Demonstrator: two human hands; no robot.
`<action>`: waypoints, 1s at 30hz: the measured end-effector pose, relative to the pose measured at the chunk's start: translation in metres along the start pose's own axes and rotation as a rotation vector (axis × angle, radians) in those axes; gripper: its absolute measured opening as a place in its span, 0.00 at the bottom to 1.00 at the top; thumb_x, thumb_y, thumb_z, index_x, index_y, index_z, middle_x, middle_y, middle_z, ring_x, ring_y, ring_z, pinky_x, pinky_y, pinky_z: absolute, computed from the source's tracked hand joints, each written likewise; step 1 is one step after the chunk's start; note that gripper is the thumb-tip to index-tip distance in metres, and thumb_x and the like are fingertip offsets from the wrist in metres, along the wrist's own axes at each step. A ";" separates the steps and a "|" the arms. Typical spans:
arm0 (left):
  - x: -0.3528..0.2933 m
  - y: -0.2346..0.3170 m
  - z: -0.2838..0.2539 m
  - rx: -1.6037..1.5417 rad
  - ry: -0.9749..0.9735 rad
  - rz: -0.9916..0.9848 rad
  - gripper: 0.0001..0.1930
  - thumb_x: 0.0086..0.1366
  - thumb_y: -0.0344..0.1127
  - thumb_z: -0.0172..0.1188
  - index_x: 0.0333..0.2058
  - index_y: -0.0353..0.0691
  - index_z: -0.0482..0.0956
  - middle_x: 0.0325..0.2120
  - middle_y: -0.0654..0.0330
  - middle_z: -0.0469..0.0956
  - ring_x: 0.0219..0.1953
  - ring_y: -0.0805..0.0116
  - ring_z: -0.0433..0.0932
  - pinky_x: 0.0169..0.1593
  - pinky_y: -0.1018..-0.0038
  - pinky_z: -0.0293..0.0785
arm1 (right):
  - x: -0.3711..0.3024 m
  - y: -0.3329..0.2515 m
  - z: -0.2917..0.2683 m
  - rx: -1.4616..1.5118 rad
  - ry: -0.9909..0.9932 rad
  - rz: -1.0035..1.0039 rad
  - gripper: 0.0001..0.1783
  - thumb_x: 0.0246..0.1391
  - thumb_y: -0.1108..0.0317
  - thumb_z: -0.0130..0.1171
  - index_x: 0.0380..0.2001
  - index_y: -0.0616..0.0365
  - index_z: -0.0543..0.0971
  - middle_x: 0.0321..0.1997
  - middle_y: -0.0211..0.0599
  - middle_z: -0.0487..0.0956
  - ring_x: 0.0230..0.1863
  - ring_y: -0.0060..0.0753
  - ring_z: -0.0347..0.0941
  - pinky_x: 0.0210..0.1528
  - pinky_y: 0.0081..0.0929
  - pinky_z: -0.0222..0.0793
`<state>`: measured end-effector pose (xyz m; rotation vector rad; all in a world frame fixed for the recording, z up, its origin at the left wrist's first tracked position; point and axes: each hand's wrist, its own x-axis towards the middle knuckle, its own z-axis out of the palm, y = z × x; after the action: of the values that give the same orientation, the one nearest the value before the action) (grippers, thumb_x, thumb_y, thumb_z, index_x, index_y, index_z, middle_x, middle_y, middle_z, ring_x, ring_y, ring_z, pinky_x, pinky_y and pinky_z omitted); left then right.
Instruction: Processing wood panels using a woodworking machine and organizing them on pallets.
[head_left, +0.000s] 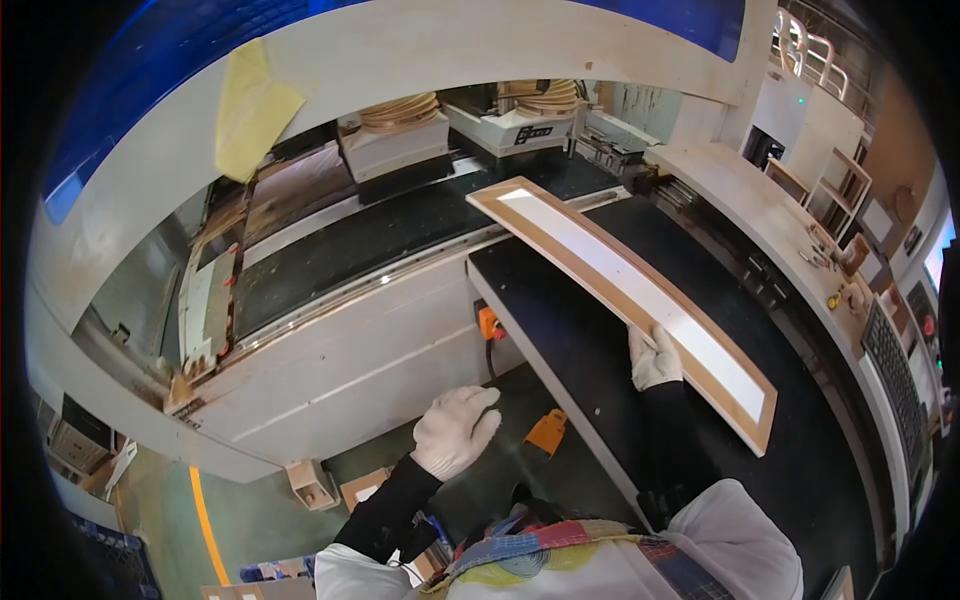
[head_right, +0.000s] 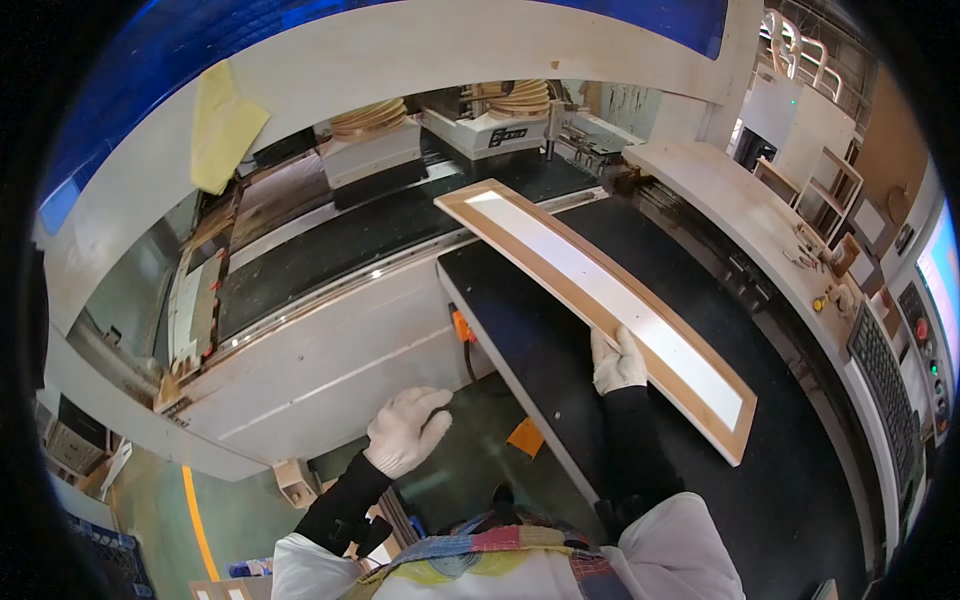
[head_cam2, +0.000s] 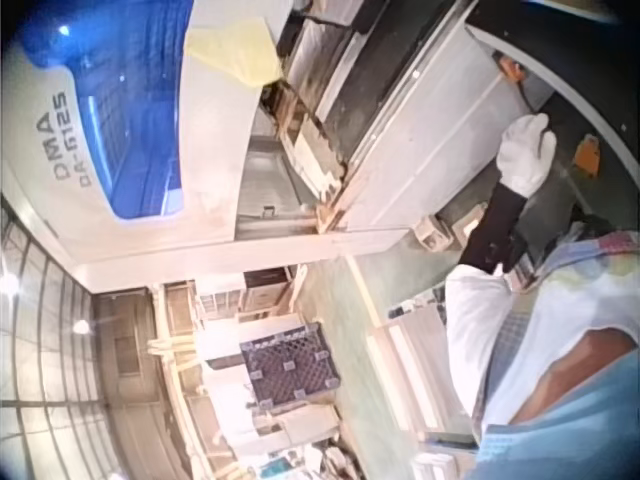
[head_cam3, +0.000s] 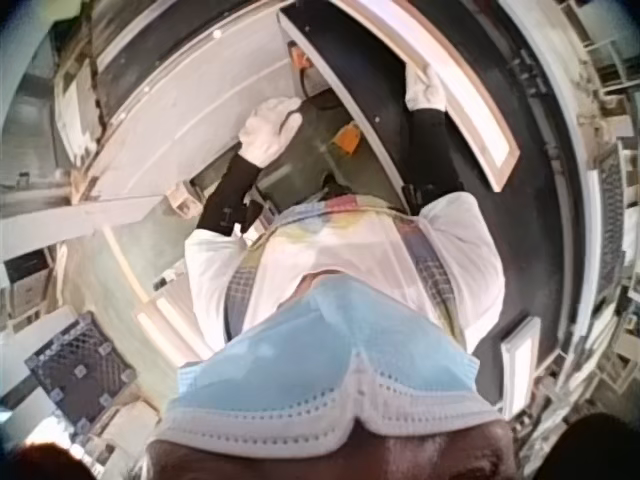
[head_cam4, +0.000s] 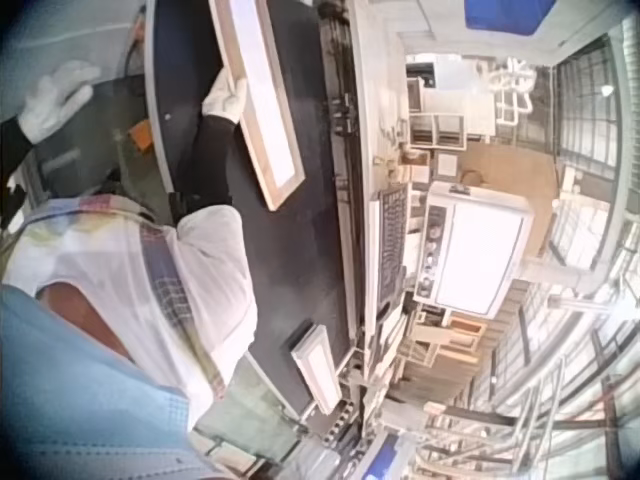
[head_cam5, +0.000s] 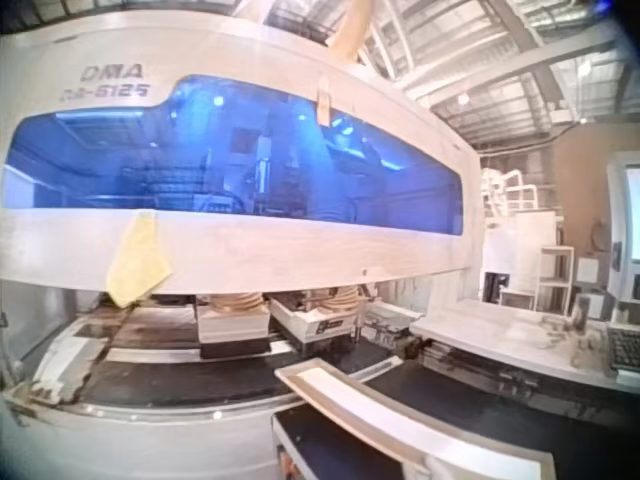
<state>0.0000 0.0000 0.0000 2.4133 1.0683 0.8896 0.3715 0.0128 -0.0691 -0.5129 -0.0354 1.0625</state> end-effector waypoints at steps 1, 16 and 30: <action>0.002 -0.006 -0.001 0.012 -0.018 0.025 0.15 0.58 0.38 0.59 0.44 0.42 0.77 0.42 0.54 0.77 0.45 0.53 0.75 0.49 0.62 0.71 | 0.004 0.014 -0.005 0.051 0.037 -0.024 0.19 0.62 0.68 0.51 0.53 0.62 0.64 0.55 0.45 0.71 0.57 0.45 0.69 0.58 0.42 0.70; 0.278 -0.047 0.135 0.139 -0.363 0.283 0.32 0.62 0.47 0.52 0.61 0.37 0.58 0.60 0.41 0.59 0.64 0.44 0.56 0.67 0.57 0.50 | -0.012 -0.054 0.058 -1.982 0.185 -0.792 0.23 0.56 0.64 0.53 0.53 0.62 0.70 0.53 0.52 0.72 0.54 0.54 0.68 0.56 0.44 0.64; 0.426 -0.042 0.247 0.246 -0.412 0.307 0.38 0.64 0.56 0.47 0.62 0.31 0.55 0.63 0.35 0.51 0.67 0.42 0.49 0.69 0.58 0.42 | 0.066 -0.096 -0.008 -2.496 0.470 -0.636 0.23 0.57 0.64 0.51 0.57 0.54 0.68 0.62 0.52 0.63 0.64 0.58 0.55 0.66 0.50 0.48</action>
<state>0.3630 0.3331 -0.0340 2.8476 0.6969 0.3243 0.4859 0.0291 -0.0498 -2.6717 -1.1104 -0.3601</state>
